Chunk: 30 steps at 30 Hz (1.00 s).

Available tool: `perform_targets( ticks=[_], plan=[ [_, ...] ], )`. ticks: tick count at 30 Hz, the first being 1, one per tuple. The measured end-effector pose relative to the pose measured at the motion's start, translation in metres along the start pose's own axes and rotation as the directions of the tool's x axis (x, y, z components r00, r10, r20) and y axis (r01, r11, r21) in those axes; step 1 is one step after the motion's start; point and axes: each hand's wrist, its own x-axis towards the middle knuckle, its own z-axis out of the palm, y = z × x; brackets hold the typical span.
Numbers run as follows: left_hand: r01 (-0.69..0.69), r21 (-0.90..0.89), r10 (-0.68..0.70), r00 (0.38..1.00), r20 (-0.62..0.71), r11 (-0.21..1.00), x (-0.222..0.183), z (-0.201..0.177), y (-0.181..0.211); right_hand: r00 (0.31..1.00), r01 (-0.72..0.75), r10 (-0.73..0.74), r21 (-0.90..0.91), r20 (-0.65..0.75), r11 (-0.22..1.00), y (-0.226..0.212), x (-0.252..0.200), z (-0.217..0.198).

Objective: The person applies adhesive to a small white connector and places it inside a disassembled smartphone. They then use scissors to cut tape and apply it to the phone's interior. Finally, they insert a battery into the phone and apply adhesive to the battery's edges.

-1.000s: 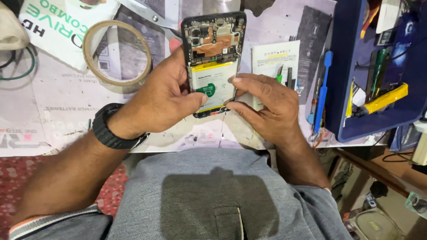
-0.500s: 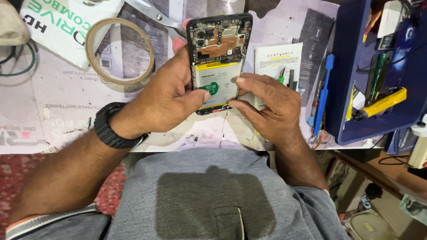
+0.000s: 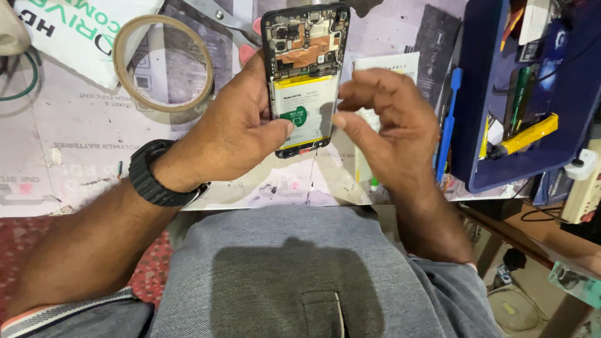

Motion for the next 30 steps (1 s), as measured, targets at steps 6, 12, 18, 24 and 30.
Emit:
perform_targets(
  ticks=[6,12,18,24,30],
  plan=[
    [0.027,-0.049,-0.026,1.0,0.006,0.998,-0.001,0.001,0.002,0.997,-0.07,0.071,0.097,-0.006,0.993,0.006,0.013,-0.001],
    [-0.066,-0.054,0.066,0.998,0.007,0.996,0.0,-0.002,-0.003,0.991,-0.129,0.134,0.244,-0.007,0.961,0.013,0.022,0.001],
    [-0.048,-0.027,0.048,0.999,-0.001,0.998,0.001,-0.002,-0.003,0.995,-0.097,0.097,0.237,0.01,0.967,0.018,0.024,0.0],
    [-0.055,0.015,0.055,0.998,-0.003,0.998,-0.001,-0.001,-0.002,0.998,-0.046,0.038,0.159,0.049,0.986,0.014,0.025,-0.001],
    [-0.083,0.21,0.095,0.994,-0.046,0.974,-0.002,0.0,0.0,0.999,-0.004,0.001,0.057,0.052,0.998,0.008,0.029,0.001]
  ],
)
